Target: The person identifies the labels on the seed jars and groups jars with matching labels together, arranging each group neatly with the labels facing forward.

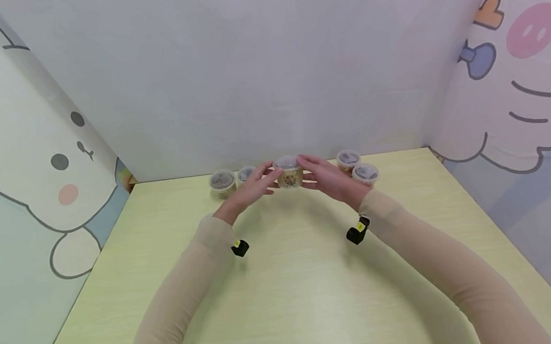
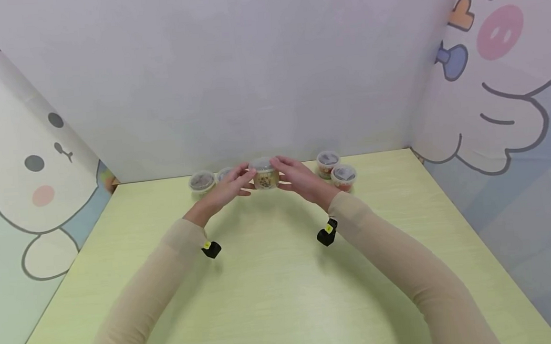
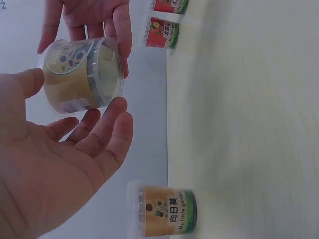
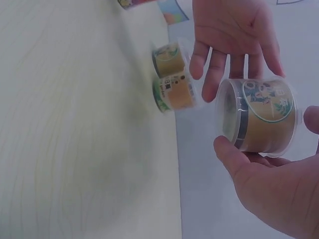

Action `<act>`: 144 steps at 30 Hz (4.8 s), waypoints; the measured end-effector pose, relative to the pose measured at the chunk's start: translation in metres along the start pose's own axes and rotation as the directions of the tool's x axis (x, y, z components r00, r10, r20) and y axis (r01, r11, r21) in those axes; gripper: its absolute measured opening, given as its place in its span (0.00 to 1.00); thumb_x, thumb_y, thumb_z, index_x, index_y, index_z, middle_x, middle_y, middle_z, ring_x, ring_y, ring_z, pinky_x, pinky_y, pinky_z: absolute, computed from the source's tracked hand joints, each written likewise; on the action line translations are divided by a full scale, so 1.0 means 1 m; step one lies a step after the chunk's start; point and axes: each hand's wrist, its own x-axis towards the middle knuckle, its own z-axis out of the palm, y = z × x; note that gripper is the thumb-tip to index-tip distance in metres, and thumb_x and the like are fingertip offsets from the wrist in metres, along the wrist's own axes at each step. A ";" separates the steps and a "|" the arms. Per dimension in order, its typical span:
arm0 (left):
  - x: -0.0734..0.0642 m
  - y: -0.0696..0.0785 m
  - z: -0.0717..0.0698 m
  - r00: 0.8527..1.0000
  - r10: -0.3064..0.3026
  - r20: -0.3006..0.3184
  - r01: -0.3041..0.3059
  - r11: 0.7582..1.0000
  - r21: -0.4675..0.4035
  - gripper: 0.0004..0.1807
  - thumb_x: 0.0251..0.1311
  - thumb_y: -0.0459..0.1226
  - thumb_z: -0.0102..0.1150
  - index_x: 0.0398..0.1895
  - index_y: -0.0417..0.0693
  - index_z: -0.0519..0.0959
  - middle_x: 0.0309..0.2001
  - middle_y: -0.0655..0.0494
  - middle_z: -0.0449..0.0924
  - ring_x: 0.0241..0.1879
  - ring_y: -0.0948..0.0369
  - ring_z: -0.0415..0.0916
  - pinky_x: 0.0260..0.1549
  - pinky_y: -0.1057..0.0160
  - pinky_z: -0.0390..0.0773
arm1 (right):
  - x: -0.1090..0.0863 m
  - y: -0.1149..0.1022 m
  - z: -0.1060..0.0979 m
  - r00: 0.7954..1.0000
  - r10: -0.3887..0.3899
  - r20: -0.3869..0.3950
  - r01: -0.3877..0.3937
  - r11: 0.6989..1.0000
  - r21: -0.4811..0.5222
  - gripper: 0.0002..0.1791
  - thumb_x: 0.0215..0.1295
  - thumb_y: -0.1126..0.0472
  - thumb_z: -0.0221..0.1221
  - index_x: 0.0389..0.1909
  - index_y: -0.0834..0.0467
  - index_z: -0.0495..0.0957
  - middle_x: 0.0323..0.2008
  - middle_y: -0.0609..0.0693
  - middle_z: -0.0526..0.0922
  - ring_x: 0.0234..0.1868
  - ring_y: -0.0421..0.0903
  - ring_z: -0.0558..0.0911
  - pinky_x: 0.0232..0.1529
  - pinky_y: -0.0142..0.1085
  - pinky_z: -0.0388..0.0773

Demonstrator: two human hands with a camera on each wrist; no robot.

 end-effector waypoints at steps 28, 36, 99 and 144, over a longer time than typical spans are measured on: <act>0.020 0.000 -0.034 0.997 -0.070 0.030 0.045 0.865 0.501 0.23 0.78 0.38 0.50 0.69 0.34 0.66 0.48 0.32 0.80 0.40 0.39 0.81 0.37 0.53 0.81 | 0.077 0.045 0.031 0.976 -0.046 -0.214 0.072 0.991 0.117 0.35 0.81 0.59 0.47 0.81 0.60 0.46 0.78 0.58 0.55 0.76 0.52 0.58 0.73 0.46 0.59; 0.024 -0.012 -0.026 0.996 -0.084 -0.007 0.074 0.836 0.543 0.34 0.76 0.34 0.49 0.77 0.27 0.50 0.44 0.33 0.81 0.39 0.42 0.83 0.29 0.63 0.79 | 0.081 0.056 0.034 0.970 -0.046 -0.238 0.065 0.995 0.075 0.34 0.82 0.58 0.46 0.81 0.58 0.46 0.79 0.57 0.51 0.77 0.50 0.58 0.73 0.42 0.60; 0.020 -0.026 -0.014 0.988 -0.149 -0.041 0.151 0.885 0.439 0.36 0.81 0.38 0.39 0.80 0.35 0.36 0.47 0.37 0.80 0.40 0.43 0.80 0.35 0.51 0.82 | 0.086 0.069 0.036 0.949 -0.106 -0.298 0.054 0.982 -0.179 0.35 0.82 0.52 0.47 0.80 0.61 0.48 0.79 0.57 0.51 0.79 0.49 0.52 0.76 0.39 0.50; 0.102 0.028 0.131 0.998 -0.040 0.042 0.019 0.912 0.410 0.29 0.78 0.49 0.46 0.72 0.40 0.67 0.68 0.45 0.71 0.66 0.50 0.70 0.62 0.52 0.72 | -0.047 0.006 -0.161 0.955 -0.199 -0.219 -0.069 0.570 -0.818 0.26 0.80 0.60 0.47 0.69 0.73 0.65 0.67 0.72 0.68 0.67 0.70 0.68 0.64 0.61 0.67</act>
